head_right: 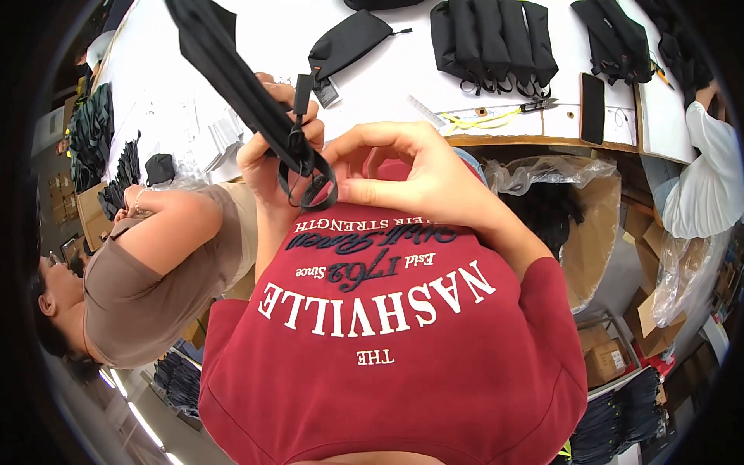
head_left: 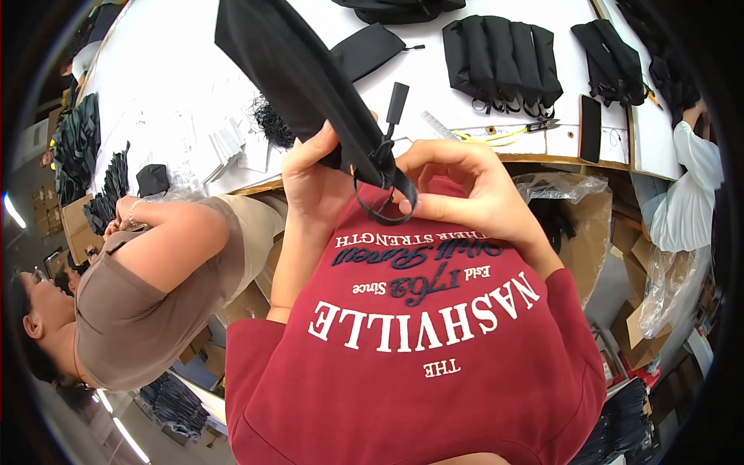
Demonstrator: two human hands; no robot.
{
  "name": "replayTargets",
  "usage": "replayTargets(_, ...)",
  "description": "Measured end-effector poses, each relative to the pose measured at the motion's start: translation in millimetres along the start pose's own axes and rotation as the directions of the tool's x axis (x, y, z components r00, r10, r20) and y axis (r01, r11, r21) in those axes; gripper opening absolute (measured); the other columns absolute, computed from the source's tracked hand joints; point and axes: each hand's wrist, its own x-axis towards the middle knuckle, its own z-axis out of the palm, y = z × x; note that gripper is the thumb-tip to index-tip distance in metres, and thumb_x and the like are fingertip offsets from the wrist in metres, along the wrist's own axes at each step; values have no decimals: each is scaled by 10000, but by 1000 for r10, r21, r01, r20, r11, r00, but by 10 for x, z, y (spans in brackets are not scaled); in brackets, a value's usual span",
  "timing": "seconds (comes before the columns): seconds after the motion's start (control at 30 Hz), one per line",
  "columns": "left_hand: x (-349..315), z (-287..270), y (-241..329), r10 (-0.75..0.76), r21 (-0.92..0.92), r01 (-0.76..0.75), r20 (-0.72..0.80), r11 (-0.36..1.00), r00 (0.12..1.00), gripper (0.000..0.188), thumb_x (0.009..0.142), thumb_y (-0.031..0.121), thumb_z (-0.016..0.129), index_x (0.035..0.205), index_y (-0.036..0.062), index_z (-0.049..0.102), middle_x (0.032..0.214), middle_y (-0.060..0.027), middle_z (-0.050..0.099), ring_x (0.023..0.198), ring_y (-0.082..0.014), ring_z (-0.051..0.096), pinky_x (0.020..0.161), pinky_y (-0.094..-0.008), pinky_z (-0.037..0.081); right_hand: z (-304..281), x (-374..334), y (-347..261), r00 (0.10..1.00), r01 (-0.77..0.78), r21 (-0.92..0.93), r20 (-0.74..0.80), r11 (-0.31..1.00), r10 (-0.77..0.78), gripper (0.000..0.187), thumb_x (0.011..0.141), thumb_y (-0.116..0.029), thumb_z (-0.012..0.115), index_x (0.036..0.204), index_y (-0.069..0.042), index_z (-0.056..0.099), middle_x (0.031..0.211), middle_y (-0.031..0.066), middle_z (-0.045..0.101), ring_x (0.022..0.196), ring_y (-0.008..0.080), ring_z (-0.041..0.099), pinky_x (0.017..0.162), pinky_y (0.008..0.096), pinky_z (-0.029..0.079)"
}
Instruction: The person is preparing fanny packs by inserting small items and then stacking them before placing the stack into a large container.
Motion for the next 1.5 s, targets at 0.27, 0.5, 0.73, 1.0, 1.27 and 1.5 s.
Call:
replayTargets(0.27, 18, 73, 33, 99, 69, -113, 176, 991, 979, 507, 806, -80, 565, 1220, 199, 473, 1111, 26, 550, 914, -173, 493, 770, -290, 410, 49, 13, 39, 999, 37, 10, -35, 999, -36, 92, 750, 10, 698, 833, 38, 670, 848, 83, 657, 804, 135, 609, 750, 239, 463)
replayTargets(0.5, 12, 80, 65, 131, 24, -138, 196, 990, 972, 509, 807, -85, 568, 1218, 201, 474, 1091, 23, 563, 899, -177, 516, 763, -291, 411, 37, -41, 6, 1000, -1, 88, -31, 996, 4, 55, 808, -5, 639, 816, 36, 675, 801, 106, 664, 754, 148, 627, 709, 252, 488)
replayTargets(0.73, -46, 97, 83, 293, 225, -292, 30, 930, 956, 274, 866, 53, 558, 1122, -33, 512, 916, -141, 587, 836, -235, 546, 699, -325, 482, 29, -79, 60, 995, -12, 32, -98, 999, 15, 141, 843, -140, 674, 863, -7, 714, 747, 47, 669, 644, 59, 565, 591, 201, 418)
replayTargets(1.0, -94, -75, 95, 242, 65, -239, -41, 969, 970, 384, 908, 5, 478, 1285, 45, 418, 1124, -58, 474, 992, -248, 480, 958, -462, 438, 54, -136, 46, 988, -16, 138, -147, 990, 36, 137, 826, -135, 699, 860, -4, 716, 718, 28, 649, 654, 55, 568, 595, 193, 416)
replayTargets(1.27, -70, -126, 98, 264, 99, -260, -36, 961, 964, 357, 916, 35, 484, 1269, 24, 436, 1136, -76, 508, 1033, -268, 522, 940, -448, 459, 38, -132, 32, 987, 5, 151, -162, 989, 20, 131, 835, -125, 691, 835, 3, 715, 699, 28, 644, 642, 53, 569, 601, 192, 428)
replayTargets(1.5, 41, 208, -125, 494, 728, -96, -356, 678, 793, 403, 831, -45, 601, 1219, 4, 503, 1142, -87, 594, 1044, -235, 584, 893, -385, 482, -138, 47, 171, 777, 133, -830, -253, 542, -577, 548, 748, -245, 745, 1242, -120, 544, 1224, 133, 500, 1044, 270, 531, 870, 356, 441)
